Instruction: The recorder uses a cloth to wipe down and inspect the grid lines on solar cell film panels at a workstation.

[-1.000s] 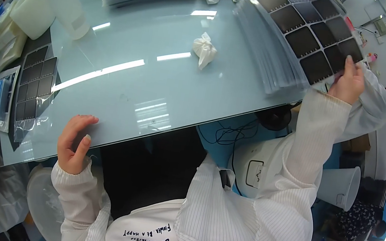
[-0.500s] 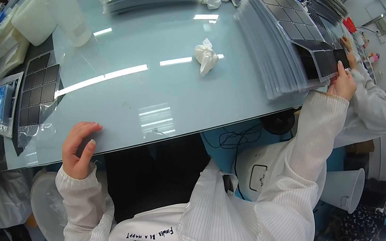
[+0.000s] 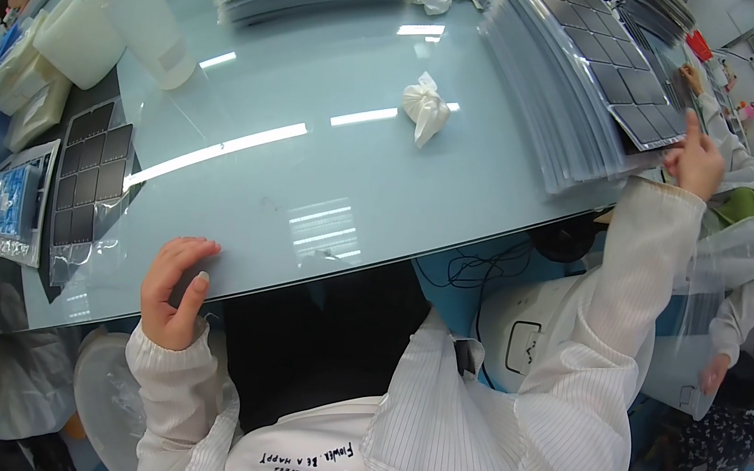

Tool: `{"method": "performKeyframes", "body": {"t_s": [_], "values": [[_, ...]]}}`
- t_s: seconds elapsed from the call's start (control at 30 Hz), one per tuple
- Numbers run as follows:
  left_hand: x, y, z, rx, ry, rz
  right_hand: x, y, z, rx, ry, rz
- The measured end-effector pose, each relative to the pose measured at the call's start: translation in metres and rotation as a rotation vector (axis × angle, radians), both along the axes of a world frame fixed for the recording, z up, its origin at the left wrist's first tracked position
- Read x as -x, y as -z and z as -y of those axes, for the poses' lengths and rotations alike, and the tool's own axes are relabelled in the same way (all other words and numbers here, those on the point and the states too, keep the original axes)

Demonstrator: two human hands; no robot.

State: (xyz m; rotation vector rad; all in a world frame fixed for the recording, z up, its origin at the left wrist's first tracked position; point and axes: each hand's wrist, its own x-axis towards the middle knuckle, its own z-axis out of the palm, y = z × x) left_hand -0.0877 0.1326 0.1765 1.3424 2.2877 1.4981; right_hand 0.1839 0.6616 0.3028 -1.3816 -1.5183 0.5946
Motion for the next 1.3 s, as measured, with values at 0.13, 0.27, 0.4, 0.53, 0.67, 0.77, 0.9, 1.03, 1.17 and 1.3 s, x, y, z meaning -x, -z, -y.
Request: {"method": "performKeyframes", "body": {"t_s": [0.13,0.27,0.4,0.53,0.67,0.77,0.9,1.03,1.17,1.3], "values": [[0.001,-0.004,0.000,0.008,-0.009,-0.022,0.001,-0.021,0.038,-0.293,0.136,0.192],[0.001,-0.006,-0.006,0.013,-0.027,-0.028,0.065,-0.022,0.136,-0.411,-0.420,0.037],[-0.001,-0.004,-0.003,0.027,-0.079,-0.027,0.168,-0.008,0.180,-0.698,-1.123,0.611],[0.000,-0.007,-0.010,0.009,-0.081,-0.056,0.296,0.011,0.166,-0.960,-1.286,0.613],[0.000,-0.008,-0.008,0.030,-0.069,-0.063,0.359,0.004,0.174,-0.879,-1.246,0.731],[0.001,-0.007,-0.008,0.028,-0.072,-0.094,0.398,0.032,0.142,-1.091,-1.062,0.832],[0.002,-0.009,-0.007,0.056,-0.075,-0.094,0.401,0.033,0.137,-1.010,-1.075,0.896],[0.002,-0.013,-0.009,0.073,-0.055,-0.081,0.371,0.027,0.110,-1.164,-1.515,0.419],[0.005,-0.009,-0.005,0.045,-0.040,-0.090,0.336,-0.008,0.146,-0.875,-1.206,1.020],[-0.001,0.000,0.001,-0.241,-0.089,0.185,0.268,-0.018,0.182,-1.298,-1.452,0.775]]}}
